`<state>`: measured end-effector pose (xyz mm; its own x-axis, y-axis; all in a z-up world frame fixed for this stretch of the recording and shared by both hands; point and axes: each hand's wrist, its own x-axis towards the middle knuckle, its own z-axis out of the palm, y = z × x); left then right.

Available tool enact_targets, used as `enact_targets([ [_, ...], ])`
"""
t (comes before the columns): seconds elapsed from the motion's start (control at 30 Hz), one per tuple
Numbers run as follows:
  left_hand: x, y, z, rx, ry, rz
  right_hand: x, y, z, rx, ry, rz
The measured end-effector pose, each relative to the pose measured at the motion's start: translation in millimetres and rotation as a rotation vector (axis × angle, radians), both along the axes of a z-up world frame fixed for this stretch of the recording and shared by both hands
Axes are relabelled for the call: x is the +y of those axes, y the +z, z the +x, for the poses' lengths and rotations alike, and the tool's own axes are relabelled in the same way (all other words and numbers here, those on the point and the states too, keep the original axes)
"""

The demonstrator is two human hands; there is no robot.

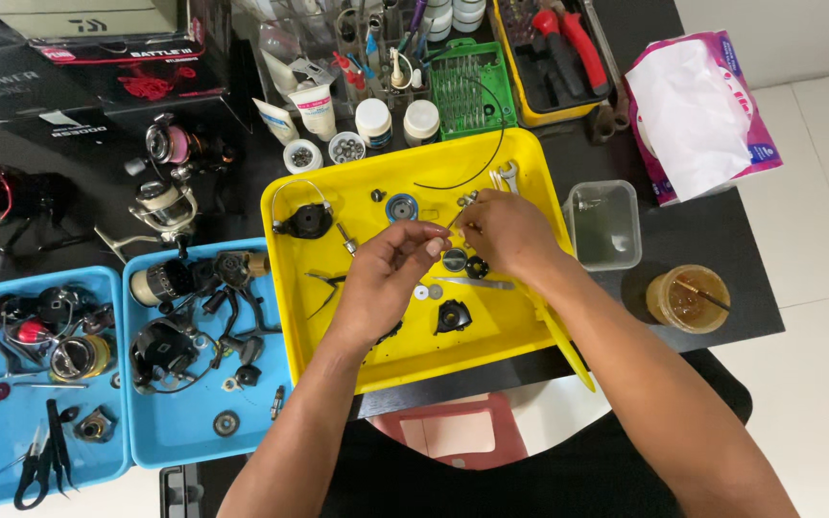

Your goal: The person cleans small fishing reel parts by dipping them into a liquid container and scrubbing them with a toothbrush. The person handles multiple small components one at a time, scrubbing them thoroughly before placing them back on the tray.

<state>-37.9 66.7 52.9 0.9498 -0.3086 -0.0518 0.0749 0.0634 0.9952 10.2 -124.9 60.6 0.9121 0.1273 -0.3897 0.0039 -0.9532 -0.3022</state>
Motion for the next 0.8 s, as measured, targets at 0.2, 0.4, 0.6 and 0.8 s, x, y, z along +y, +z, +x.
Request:
enact_targets([
  [0.2,-16.8,7.0,0.4,-0.064,0.021,-0.082,-27.2,26.5,-29.0,-0.281,-0.062,0.26],
  [0.4,-89.9,33.6,8.8,-0.053,0.17,-0.671,-27.7,16.1,-60.0,-0.43,-0.364,0.683],
  [0.6,-135.9,45.8,10.5,-0.06,0.157,-0.946,-27.9,34.5,-67.8,-0.272,-0.582,0.949],
  [0.8,-143.2,59.0,8.1,0.043,0.11,-1.08,-35.6,39.2,-58.9,-0.229,-0.605,0.974],
])
